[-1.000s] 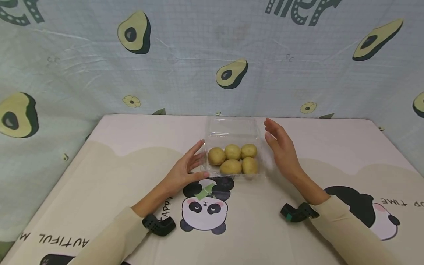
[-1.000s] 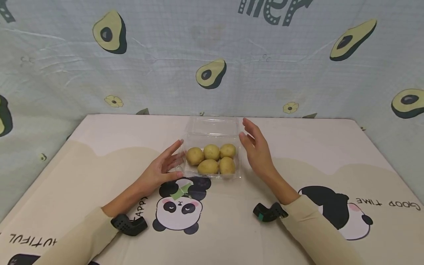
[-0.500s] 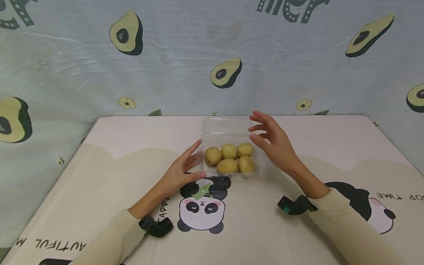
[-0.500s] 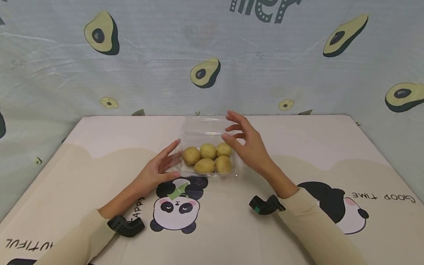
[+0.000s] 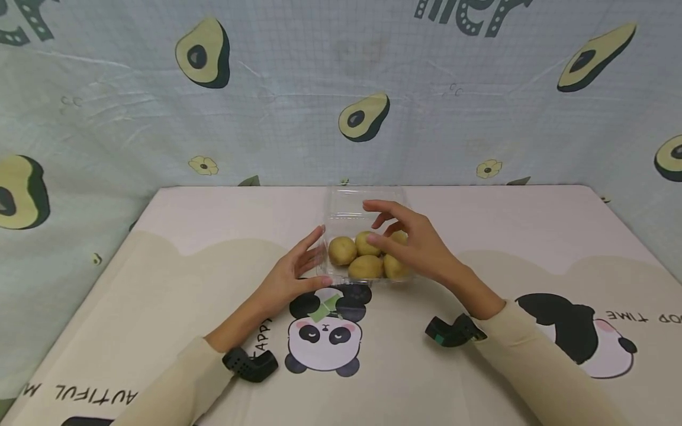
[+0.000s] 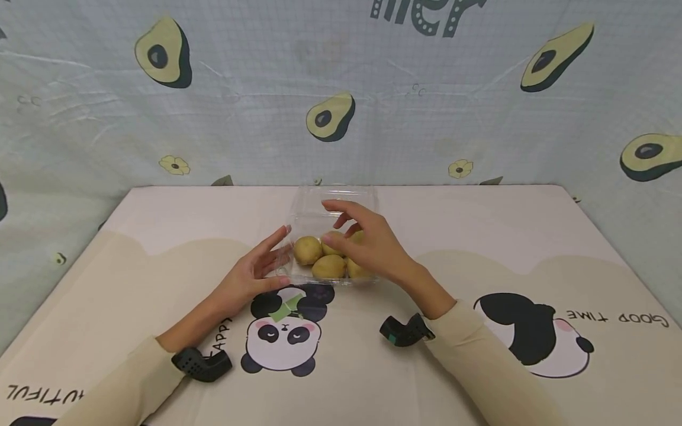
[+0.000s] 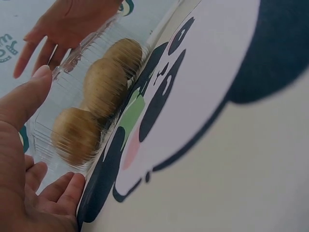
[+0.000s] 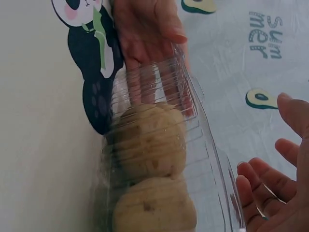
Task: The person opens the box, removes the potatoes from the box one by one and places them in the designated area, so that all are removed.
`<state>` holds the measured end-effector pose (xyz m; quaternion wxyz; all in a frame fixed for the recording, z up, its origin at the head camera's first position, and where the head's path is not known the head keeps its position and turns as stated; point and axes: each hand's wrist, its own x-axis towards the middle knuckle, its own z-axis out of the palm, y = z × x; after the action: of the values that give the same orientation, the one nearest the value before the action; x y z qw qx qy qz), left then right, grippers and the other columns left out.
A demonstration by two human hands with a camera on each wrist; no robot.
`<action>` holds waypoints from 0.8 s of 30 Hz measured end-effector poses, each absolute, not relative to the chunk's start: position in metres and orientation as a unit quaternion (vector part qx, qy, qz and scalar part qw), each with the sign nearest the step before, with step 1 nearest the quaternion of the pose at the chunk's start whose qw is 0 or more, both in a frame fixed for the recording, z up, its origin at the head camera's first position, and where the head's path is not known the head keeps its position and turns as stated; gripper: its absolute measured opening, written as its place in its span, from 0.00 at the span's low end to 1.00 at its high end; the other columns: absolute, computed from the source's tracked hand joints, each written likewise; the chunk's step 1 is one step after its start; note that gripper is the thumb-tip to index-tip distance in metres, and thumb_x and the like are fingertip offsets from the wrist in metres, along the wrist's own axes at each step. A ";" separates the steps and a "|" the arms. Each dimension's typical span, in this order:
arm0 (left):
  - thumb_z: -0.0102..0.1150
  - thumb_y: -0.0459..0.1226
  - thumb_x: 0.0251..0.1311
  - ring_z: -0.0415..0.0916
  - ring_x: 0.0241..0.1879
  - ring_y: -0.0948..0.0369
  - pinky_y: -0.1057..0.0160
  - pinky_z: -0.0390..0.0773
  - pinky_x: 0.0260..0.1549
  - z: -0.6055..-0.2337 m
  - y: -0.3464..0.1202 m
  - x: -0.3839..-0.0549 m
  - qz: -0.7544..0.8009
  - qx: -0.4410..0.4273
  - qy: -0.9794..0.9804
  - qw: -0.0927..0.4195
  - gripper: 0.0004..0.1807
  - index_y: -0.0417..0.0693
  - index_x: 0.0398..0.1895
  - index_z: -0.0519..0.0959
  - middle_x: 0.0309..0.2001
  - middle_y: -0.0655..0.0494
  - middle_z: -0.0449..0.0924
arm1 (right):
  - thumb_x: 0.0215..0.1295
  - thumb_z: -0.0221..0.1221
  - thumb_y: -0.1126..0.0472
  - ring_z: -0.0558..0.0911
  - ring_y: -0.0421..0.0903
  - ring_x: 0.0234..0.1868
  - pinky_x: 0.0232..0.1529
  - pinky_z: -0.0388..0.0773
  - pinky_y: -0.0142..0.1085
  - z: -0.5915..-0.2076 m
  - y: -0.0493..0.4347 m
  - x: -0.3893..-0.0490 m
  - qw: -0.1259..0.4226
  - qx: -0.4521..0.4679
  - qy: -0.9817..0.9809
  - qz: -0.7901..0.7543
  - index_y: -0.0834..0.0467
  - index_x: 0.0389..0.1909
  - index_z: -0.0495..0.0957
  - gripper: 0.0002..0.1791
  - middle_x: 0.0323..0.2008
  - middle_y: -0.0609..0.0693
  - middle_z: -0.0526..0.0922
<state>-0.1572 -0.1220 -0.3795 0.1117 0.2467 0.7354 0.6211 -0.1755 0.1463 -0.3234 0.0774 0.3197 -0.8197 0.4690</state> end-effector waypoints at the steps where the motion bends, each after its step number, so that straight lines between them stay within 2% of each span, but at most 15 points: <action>1: 0.67 0.35 0.56 0.53 0.70 0.54 0.62 0.61 0.64 -0.380 -0.122 -0.157 0.621 0.246 0.736 0.112 0.49 0.54 0.76 0.47 0.75 0.60 0.45 | 0.63 0.63 0.57 0.77 0.50 0.48 0.47 0.78 0.41 -0.323 0.144 -0.176 0.074 0.318 -0.822 0.466 0.53 0.65 0.69 0.29 0.58 0.45 0.75; 6: 0.67 0.36 0.56 0.54 0.70 0.54 0.62 0.61 0.64 -0.379 -0.122 -0.157 0.619 0.243 0.738 0.115 0.49 0.55 0.76 0.48 0.75 0.60 0.46 | 0.61 0.65 0.57 0.77 0.47 0.47 0.46 0.79 0.43 -0.327 0.135 -0.178 0.064 0.320 -0.831 0.450 0.53 0.65 0.70 0.30 0.53 0.46 0.77; 14: 0.68 0.36 0.56 0.54 0.70 0.54 0.63 0.61 0.63 -0.380 -0.122 -0.157 0.620 0.239 0.738 0.118 0.49 0.55 0.76 0.48 0.75 0.60 0.46 | 0.59 0.67 0.56 0.77 0.48 0.46 0.44 0.80 0.37 -0.328 0.125 -0.181 0.054 0.342 -0.839 0.420 0.55 0.62 0.72 0.29 0.52 0.47 0.78; 24: 0.67 0.37 0.57 0.53 0.70 0.53 0.61 0.61 0.64 -0.379 -0.122 -0.157 0.621 0.244 0.736 0.117 0.49 0.55 0.76 0.48 0.75 0.59 0.45 | 0.59 0.67 0.55 0.77 0.48 0.45 0.43 0.80 0.37 -0.330 0.127 -0.188 0.037 0.356 -0.848 0.391 0.54 0.61 0.73 0.29 0.52 0.53 0.78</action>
<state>-0.1570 -0.1219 -0.3792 0.1166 0.2436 0.7361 0.6206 -0.1881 0.1275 -0.3298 0.0370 0.3558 -0.8480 0.3911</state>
